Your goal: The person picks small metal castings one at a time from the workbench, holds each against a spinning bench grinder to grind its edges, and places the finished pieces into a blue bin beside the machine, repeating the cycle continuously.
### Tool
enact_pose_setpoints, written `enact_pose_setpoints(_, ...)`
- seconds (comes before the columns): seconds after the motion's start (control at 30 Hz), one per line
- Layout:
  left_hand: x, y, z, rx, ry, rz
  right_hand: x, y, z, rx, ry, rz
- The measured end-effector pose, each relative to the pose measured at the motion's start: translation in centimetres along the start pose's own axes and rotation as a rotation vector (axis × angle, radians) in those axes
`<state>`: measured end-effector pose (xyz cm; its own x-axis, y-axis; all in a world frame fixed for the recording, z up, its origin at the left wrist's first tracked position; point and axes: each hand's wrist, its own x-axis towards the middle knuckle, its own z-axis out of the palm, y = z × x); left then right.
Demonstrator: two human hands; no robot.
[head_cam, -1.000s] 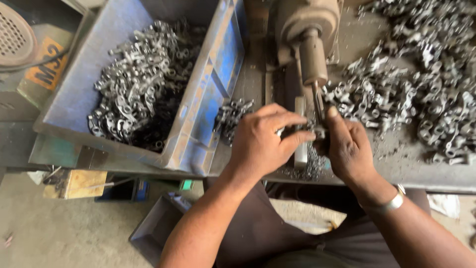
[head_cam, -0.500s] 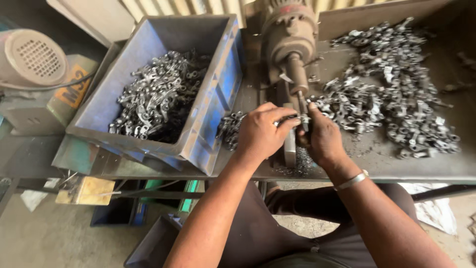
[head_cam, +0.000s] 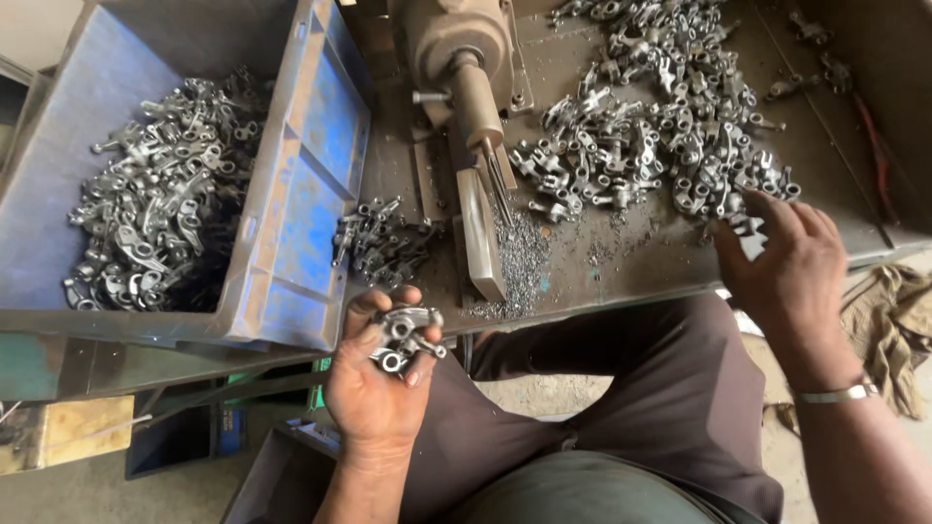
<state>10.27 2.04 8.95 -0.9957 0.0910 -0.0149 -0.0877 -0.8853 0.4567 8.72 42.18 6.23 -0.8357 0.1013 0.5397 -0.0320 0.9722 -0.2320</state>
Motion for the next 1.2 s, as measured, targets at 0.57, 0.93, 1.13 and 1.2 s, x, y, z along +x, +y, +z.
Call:
enact_pose_setpoints(0.57,2.5,0.2,6.0,1.500,-0.316,0.520,1.0,-11.4,3.6,1.946,-0.174,0.786)
enact_pose_setpoints(0.93,6.6,0.7,8.9,1.848,-0.324,0.450,1.8,-18.2,3.6,1.975,-0.182,0.794)
enact_pose_setpoints(1.13,6.1,0.6,8.5,1.882,-0.312,0.443,1.2,-17.9,4.0,1.935,-0.261,0.770)
enact_pose_setpoints(1.2,6.3,0.6,8.3,1.893,-0.331,0.458,1.4,-18.0,4.4,1.967,-0.269,0.731)
